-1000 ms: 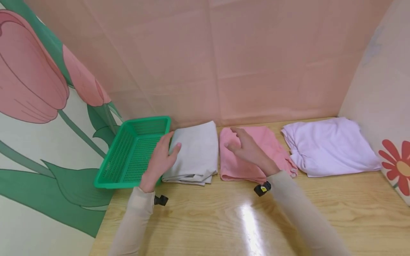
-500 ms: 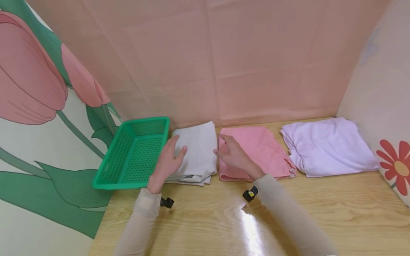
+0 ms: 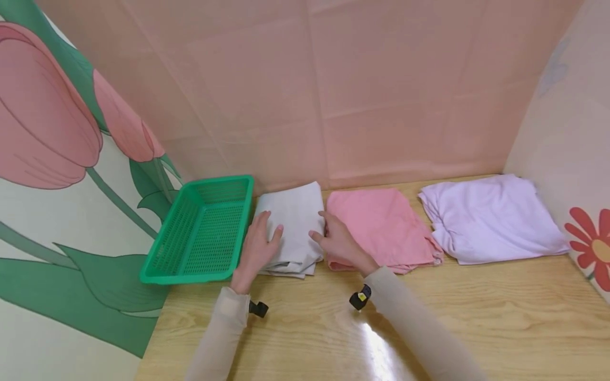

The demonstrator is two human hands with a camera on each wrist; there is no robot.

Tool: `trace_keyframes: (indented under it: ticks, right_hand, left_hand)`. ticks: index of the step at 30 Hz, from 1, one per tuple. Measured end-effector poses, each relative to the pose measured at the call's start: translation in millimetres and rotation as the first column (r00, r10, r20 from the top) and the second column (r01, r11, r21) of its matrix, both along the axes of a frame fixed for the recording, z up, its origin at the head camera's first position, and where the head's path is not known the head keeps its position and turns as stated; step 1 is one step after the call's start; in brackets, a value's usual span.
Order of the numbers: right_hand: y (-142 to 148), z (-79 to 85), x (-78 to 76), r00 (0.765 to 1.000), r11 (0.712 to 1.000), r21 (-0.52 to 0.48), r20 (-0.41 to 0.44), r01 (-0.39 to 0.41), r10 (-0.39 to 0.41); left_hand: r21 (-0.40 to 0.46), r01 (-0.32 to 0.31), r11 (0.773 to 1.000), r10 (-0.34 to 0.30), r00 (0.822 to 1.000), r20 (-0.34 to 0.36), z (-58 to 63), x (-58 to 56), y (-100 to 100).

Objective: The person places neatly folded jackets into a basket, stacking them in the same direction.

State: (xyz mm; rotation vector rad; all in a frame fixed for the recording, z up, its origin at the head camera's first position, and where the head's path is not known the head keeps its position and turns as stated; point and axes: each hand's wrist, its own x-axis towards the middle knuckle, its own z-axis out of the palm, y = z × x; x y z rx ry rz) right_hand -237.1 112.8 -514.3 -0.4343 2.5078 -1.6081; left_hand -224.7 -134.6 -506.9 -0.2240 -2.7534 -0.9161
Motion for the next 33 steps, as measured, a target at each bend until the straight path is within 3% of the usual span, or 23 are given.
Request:
trace_keyframes:
  ticks: [5, 15, 20, 26, 33]
  right_hand:
    - [-6, -4.6, 1.0, 0.999, 0.998, -0.065, 0.048, 0.002, 0.001]
    - [-19, -9.8, 1.8, 0.991, 0.995, 0.027, 0.092, 0.096, -0.098]
    - [-23, -11.1, 2.6, 0.985, 0.991, 0.046, 0.119, 0.124, -0.128]
    - [-28, -11.4, 1.4, 0.980, 0.988, 0.042, 0.131, 0.146, -0.150]
    - [-30, -12.9, 0.6, 0.957, 0.985, 0.013, 0.236, 0.171, -0.169]
  left_hand:
    - [0.005, -0.044, 0.999, 0.044, 0.999, 0.000, -8.4, -0.5, -1]
    - [0.080, -0.113, 0.990, 0.120, 0.990, -0.077, -26.4, -0.8, -2]
    - [0.118, -0.181, 0.977, 0.184, 0.983, -0.016, -30.6, 0.4, 0]
    - [0.099, -0.242, 0.965, 0.234, 0.968, 0.087, -28.1, -1.2, 3]
    - [0.041, -0.296, 0.954, 0.290, 0.950, 0.118, -31.3, -6.6, 5]
